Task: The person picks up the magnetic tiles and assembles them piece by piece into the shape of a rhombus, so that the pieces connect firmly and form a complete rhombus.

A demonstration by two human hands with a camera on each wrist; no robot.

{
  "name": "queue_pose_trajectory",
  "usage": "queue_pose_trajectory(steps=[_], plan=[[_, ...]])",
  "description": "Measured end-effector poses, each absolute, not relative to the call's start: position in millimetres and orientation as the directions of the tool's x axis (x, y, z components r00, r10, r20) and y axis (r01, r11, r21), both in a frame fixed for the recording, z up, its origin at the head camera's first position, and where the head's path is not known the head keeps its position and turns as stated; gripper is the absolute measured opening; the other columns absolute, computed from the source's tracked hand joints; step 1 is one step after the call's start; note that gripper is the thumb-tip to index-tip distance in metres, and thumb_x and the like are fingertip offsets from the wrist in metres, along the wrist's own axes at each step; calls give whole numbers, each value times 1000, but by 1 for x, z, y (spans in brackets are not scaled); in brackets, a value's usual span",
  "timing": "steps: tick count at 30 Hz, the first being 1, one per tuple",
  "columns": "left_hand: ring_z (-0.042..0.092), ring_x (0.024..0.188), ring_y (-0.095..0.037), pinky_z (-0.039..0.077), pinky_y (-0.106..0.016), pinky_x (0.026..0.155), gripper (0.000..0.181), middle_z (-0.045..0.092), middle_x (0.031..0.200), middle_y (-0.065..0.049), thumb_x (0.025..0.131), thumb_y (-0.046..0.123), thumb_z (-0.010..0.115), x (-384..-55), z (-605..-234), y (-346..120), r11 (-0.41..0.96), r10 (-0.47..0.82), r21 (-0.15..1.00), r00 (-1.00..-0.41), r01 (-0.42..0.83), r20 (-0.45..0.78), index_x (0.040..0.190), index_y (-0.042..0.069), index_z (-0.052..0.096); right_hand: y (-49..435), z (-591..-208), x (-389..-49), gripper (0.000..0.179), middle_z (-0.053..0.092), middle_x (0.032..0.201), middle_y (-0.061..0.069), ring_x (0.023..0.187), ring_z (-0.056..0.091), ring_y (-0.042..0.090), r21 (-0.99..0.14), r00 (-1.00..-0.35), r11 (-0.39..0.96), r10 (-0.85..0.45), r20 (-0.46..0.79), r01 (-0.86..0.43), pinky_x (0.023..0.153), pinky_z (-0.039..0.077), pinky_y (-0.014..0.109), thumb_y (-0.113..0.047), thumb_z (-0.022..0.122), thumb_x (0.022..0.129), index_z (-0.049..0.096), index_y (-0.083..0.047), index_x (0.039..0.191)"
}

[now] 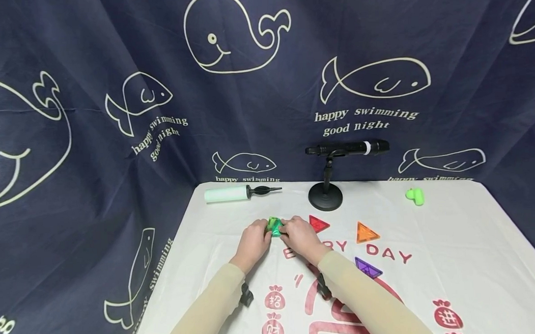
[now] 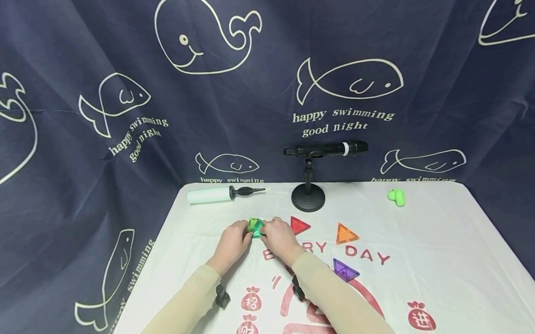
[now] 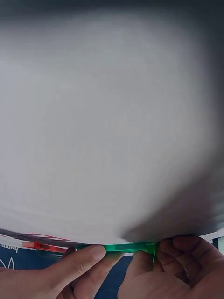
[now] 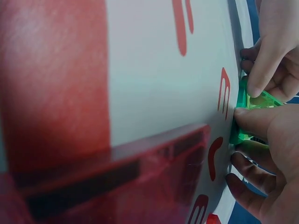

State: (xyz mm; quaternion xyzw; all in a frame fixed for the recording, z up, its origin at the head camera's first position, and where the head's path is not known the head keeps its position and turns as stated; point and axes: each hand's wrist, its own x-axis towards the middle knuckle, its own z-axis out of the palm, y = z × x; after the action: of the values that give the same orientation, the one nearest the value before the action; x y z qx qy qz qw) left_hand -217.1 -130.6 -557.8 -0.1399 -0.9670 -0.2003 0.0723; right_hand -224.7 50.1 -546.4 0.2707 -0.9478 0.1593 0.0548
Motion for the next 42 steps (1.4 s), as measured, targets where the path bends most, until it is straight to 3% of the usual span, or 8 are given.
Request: queue_pose_trajectory(steps=[8, 16, 23, 29, 35, 38, 42], plan=[[58, 74, -11, 54, -32, 70, 6, 63, 85, 3, 97, 12, 72, -215, -560, -133, 875, 245, 380, -952, 299, 186, 100, 10, 67, 53, -546, -224, 29, 69, 134, 7, 104, 66, 26, -284, -857, 809, -493, 150, -515, 91, 55, 43, -25, 80, 94, 79, -15, 121], [50, 63, -10, 46, -26, 58, 15, 55, 71, 7, 93, 11, 76, -214, -559, -137, 850, 214, 452, -961, 271, 173, 85, 13, 63, 54, -546, -224, 29, 69, 134, 0, 102, 65, 22, -295, -867, 816, -478, 137, -497, 88, 56, 40, -26, 81, 93, 79, -16, 121], [49, 62, -11, 44, -28, 57, 18, 55, 69, 6, 93, 11, 76, -214, -554, -137, 837, 220, 477, -963, 268, 155, 82, 14, 63, 55, -543, -221, 33, 67, 137, 5, 111, 65, 26, -294, -855, 804, -502, 129, -516, 93, 55, 43, -22, 79, 94, 77, -14, 126], [51, 63, -11, 45, -28, 59, 15, 56, 71, 5, 94, 11, 76, -215, -552, -136, 839, 216, 478, -966, 259, 145, 85, 12, 64, 61, -538, -219, 40, 63, 143, 10, 125, 60, 28, -343, -845, 780, -529, 85, -523, 105, 49, 43, -19, 76, 96, 71, -8, 134], [51, 64, -12, 46, -28, 59, 12, 56, 73, 5, 95, 12, 75, -213, -554, -135, 844, 199, 481, -972, 236, 129, 89, 12, 65, 71, -535, -217, 48, 64, 141, 12, 128, 59, 30, -462, -825, 710, -557, 94, -532, 109, 46, 45, -11, 75, 95, 63, -3, 141], [51, 66, -12, 46, -28, 60, 11, 56, 74, 5, 95, 12, 75, -213, -554, -134, 846, 193, 483, -973, 229, 122, 90, 11, 66, 80, -533, -217, 48, 65, 138, 14, 129, 59, 32, -518, -833, 683, -541, 113, -514, 109, 45, 47, -8, 76, 93, 64, 0, 139], [53, 67, -10, 47, -27, 61, 10, 57, 75, 6, 96, 13, 74, -213, -555, -133, 852, 180, 479, -978, 211, 110, 89, 12, 67, 97, -532, -220, 43, 66, 135, 17, 128, 59, 35, -509, -859, 708, -491, 141, -488, 109, 45, 49, -8, 76, 92, 67, 2, 133]])
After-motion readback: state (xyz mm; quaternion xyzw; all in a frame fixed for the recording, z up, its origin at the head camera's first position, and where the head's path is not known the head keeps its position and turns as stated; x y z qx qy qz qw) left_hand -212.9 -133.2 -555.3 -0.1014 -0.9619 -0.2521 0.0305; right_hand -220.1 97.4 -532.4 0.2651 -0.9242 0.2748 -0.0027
